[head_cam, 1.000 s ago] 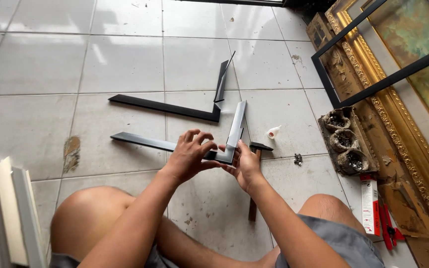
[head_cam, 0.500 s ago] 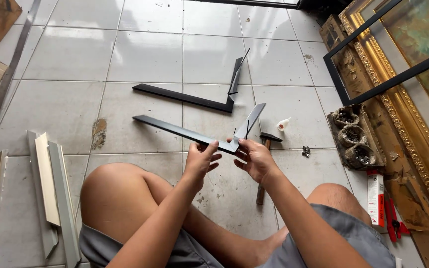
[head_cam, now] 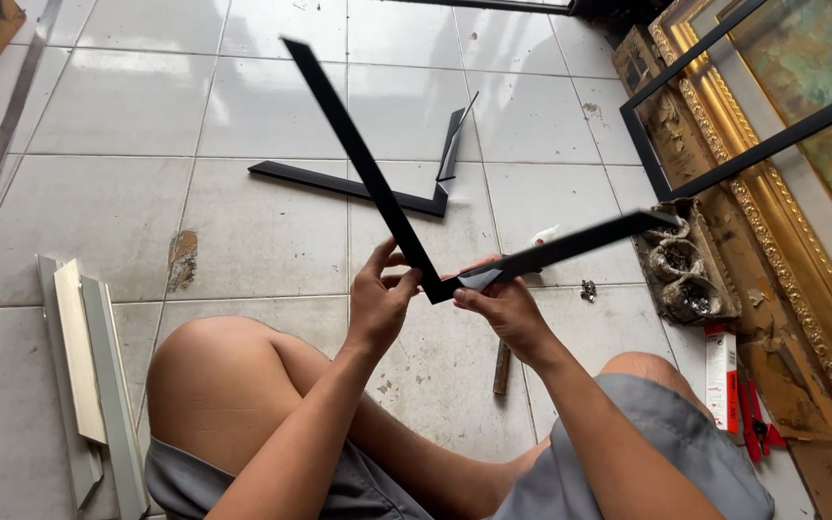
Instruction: Assembling a black picture frame by applying glue to the mitered corners and joining them together.
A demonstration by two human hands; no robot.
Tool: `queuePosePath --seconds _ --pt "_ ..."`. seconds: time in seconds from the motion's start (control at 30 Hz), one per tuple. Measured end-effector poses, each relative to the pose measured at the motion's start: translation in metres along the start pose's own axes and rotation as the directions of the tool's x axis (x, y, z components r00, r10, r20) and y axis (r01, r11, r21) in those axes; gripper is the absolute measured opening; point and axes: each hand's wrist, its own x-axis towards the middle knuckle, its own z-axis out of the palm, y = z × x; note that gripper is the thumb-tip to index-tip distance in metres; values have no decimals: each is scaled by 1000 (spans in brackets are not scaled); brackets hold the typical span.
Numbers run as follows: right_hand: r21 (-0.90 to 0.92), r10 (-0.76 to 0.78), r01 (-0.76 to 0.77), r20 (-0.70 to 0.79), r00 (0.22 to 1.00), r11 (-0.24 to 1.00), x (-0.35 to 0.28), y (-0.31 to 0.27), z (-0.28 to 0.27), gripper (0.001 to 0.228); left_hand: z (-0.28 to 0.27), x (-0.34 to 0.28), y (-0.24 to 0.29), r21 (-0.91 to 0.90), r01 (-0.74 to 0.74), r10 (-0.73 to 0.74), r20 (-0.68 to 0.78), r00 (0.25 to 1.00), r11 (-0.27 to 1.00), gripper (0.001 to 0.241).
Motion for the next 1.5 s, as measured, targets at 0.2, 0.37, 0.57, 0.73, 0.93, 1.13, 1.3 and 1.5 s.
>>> queuePosePath --seconds 0.2,0.37,0.57,0.73,0.93,1.13,1.3,1.5 --pt "-211 -229 230 29 973 950 -9 5 12 32 6 6 -17 79 -219 219 6 976 973 76" --pt "-323 -283 243 -83 955 915 -14 11 25 53 13 -13 3 239 -477 476 65 877 846 105" --pt "-325 -285 229 -137 949 918 -16 6 32 75 16 -2 -25 446 -616 590 216 778 649 113" --pt "-458 -270 181 -137 953 870 -20 8 40 76 18 9 -38 601 -555 575 185 797 575 106" --pt "-568 -170 70 -125 977 820 -16 -1 35 75 19 19 -42 597 -523 536 177 825 608 89" --pt "-647 24 -56 -57 998 760 28 34 -52 96 21 28 -49 584 -526 517 203 832 618 86" --pt "-490 -109 -360 -697 708 794 77 73 -153 64 28 36 -49 522 -503 439 251 863 689 86" --pt "-625 14 -544 -649 761 560 146 126 -205 79 32 46 -54 552 -506 395 316 863 663 87"
